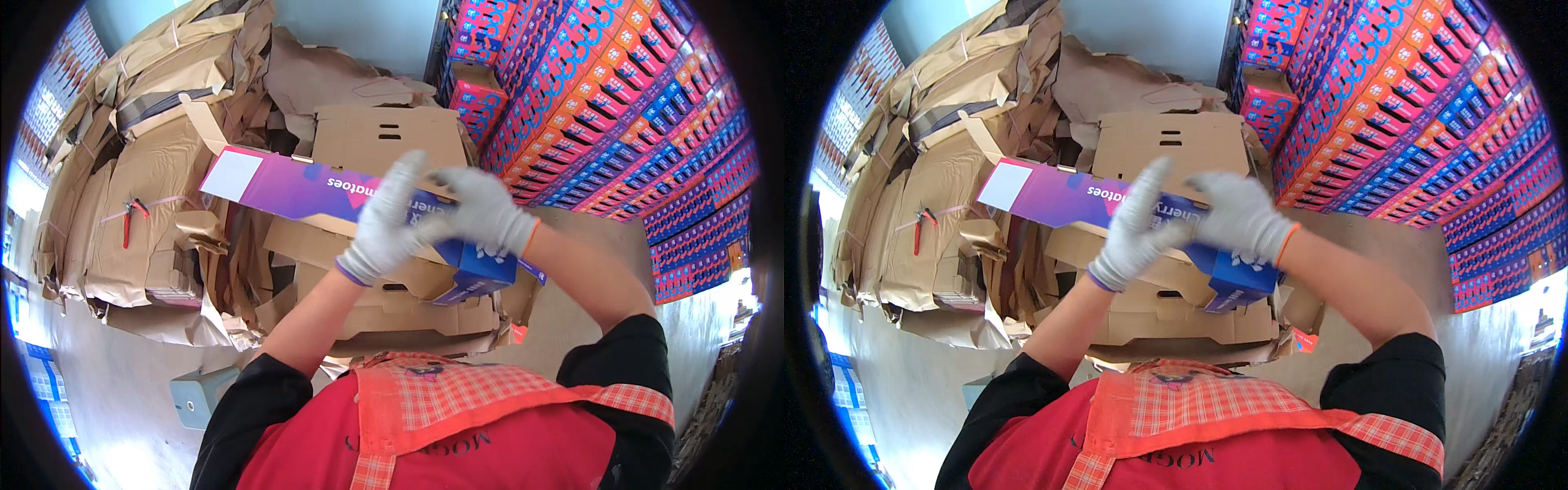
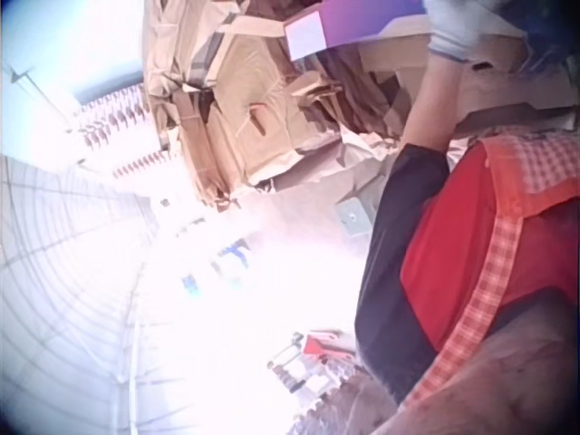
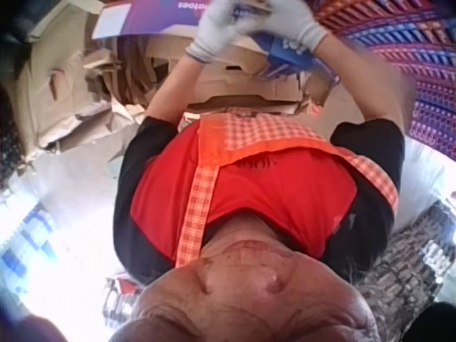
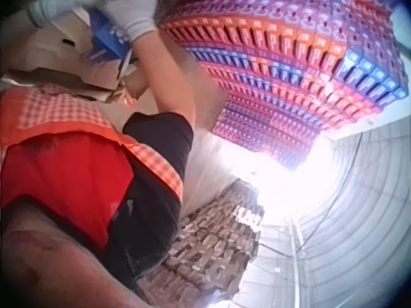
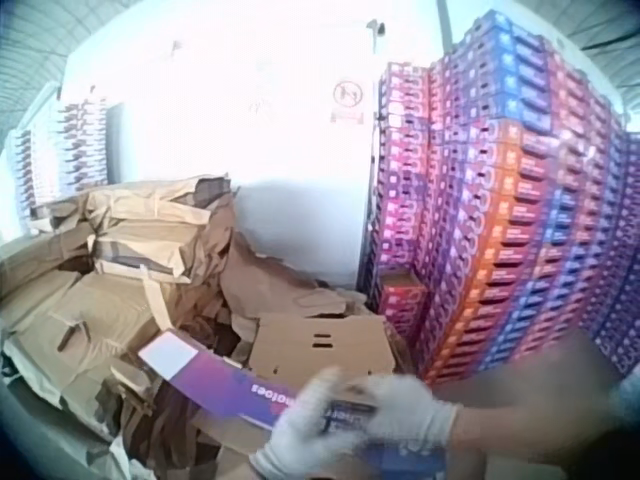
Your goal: The person repeatedly picks flat cardboard pieces, folds them into rectangular boxes, and stacks the finished boxes. The person handles the boxes by hand without tools, working in a warehouse area with stacks of similar boxes nearby.
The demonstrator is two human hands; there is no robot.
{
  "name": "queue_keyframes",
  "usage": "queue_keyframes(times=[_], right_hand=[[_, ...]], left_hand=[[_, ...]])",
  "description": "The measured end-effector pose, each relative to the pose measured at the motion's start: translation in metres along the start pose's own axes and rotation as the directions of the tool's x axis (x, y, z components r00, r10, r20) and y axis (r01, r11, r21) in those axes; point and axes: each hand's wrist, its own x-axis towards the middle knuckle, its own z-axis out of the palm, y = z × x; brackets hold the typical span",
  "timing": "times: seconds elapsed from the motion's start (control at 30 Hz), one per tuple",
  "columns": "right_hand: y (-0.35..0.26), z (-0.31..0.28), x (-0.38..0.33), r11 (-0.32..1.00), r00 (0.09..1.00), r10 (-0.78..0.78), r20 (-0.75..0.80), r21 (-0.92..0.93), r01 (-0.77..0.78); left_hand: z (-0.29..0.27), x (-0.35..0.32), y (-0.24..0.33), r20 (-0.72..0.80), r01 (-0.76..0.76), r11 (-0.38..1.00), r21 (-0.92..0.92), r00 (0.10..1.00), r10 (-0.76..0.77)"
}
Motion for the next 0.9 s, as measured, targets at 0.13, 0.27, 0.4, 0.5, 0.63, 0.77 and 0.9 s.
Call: queue_keyframes(times=[0.13,0.27,0.4,0.5,0.63,0.77,0.9], right_hand=[[-0.006,0.001,-0.007,0.990,0.997,-0.059,-0.051,0.126,0.065],[0.071,0.009,-0.006,0.877,0.951,0.154,-0.268,0.481,-0.006],[0.138,0.070,-0.051,-0.136,0.802,0.405,0.439,0.896,-0.422],[0.110,0.161,-0.084,0.423,0.764,0.436,0.476,0.641,-0.641],[0.098,0.165,-0.083,0.958,0.897,0.280,0.341,-0.036,-0.286],[0.096,0.064,-0.091,0.613,0.593,0.530,-0.606,0.757,0.226],[0.037,0.012,-0.095,0.933,0.922,0.040,-0.385,0.344,0.103]], left_hand=[[-0.035,-0.025,-0.003,0.006,-0.170,0.914,0.367,0.984,0.181],[-0.080,-0.119,0.029,0.535,-0.206,0.782,0.589,0.824,-0.186],[-0.095,-0.162,0.056,0.313,-0.150,0.676,0.721,0.942,-0.125],[-0.073,-0.124,0.064,0.132,0.070,0.761,0.645,0.971,-0.201],[0.008,-0.065,0.058,0.471,-0.315,0.751,0.581,0.882,0.006],[0.064,-0.052,0.035,0.349,-0.328,0.867,0.375,0.916,0.196],[0.087,-0.062,0.013,0.052,-0.273,0.925,0.266,0.962,0.269]])
